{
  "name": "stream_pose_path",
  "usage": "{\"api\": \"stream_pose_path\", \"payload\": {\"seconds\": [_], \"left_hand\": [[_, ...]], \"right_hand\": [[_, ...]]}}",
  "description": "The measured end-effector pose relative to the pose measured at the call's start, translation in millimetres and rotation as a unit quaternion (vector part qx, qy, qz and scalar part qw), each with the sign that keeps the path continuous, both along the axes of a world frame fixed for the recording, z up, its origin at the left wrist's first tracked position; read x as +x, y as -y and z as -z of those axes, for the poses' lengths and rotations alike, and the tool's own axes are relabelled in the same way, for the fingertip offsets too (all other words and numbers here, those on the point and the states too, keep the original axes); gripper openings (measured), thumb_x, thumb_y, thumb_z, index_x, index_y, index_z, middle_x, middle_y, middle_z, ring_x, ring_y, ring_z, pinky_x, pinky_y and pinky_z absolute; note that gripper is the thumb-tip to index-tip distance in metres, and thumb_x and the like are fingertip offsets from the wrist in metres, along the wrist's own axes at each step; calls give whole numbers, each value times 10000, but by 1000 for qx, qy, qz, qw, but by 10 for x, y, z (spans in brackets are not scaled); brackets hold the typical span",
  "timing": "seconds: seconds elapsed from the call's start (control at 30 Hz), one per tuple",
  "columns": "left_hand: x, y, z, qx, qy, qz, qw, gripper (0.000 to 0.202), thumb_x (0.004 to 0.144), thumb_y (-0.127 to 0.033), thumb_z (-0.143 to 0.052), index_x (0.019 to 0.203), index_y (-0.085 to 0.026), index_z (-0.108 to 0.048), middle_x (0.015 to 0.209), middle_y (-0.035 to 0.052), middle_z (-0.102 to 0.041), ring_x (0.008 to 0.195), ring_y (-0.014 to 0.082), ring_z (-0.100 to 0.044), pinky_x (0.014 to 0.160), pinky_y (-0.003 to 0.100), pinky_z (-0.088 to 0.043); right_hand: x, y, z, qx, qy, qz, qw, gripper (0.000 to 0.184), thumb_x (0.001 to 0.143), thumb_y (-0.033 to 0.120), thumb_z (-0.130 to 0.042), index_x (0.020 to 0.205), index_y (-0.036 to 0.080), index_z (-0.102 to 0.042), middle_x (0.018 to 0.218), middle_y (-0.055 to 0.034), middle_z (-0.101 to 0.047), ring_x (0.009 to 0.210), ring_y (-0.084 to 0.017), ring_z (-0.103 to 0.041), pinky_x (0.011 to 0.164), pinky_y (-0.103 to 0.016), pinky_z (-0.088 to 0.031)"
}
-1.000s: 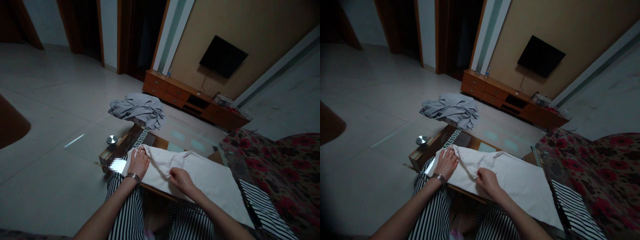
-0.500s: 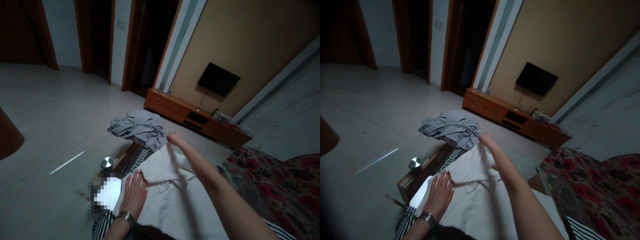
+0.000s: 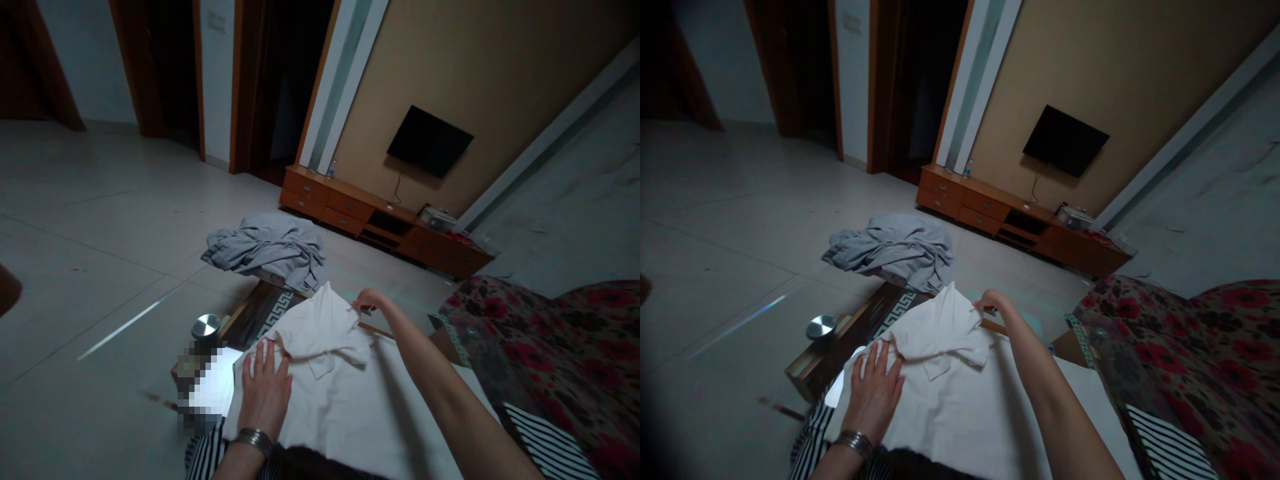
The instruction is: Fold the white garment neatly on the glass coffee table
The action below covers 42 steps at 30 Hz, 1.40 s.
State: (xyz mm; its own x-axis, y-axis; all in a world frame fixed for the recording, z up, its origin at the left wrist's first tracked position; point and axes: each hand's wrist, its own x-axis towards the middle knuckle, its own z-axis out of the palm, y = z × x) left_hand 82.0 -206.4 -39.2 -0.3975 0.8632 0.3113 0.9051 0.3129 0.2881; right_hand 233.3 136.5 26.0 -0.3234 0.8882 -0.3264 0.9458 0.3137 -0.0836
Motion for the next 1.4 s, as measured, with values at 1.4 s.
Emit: {"api": "stream_pose_path", "payload": {"seconds": [1.4], "left_hand": [[-2, -26, 90, -19, -17, -19, 999, 403, 868, -298, -481, 1231, -201, -626, 1456, 162, -389, 1363, 363, -288, 1073, 594, -192]], "right_hand": [[-906, 707, 599, 184, -262, -231, 919, 244, 904, 234, -461, 1084, 194, -622, 1201, -88, -593, 1128, -181, -506, 994, -290, -358]]}}
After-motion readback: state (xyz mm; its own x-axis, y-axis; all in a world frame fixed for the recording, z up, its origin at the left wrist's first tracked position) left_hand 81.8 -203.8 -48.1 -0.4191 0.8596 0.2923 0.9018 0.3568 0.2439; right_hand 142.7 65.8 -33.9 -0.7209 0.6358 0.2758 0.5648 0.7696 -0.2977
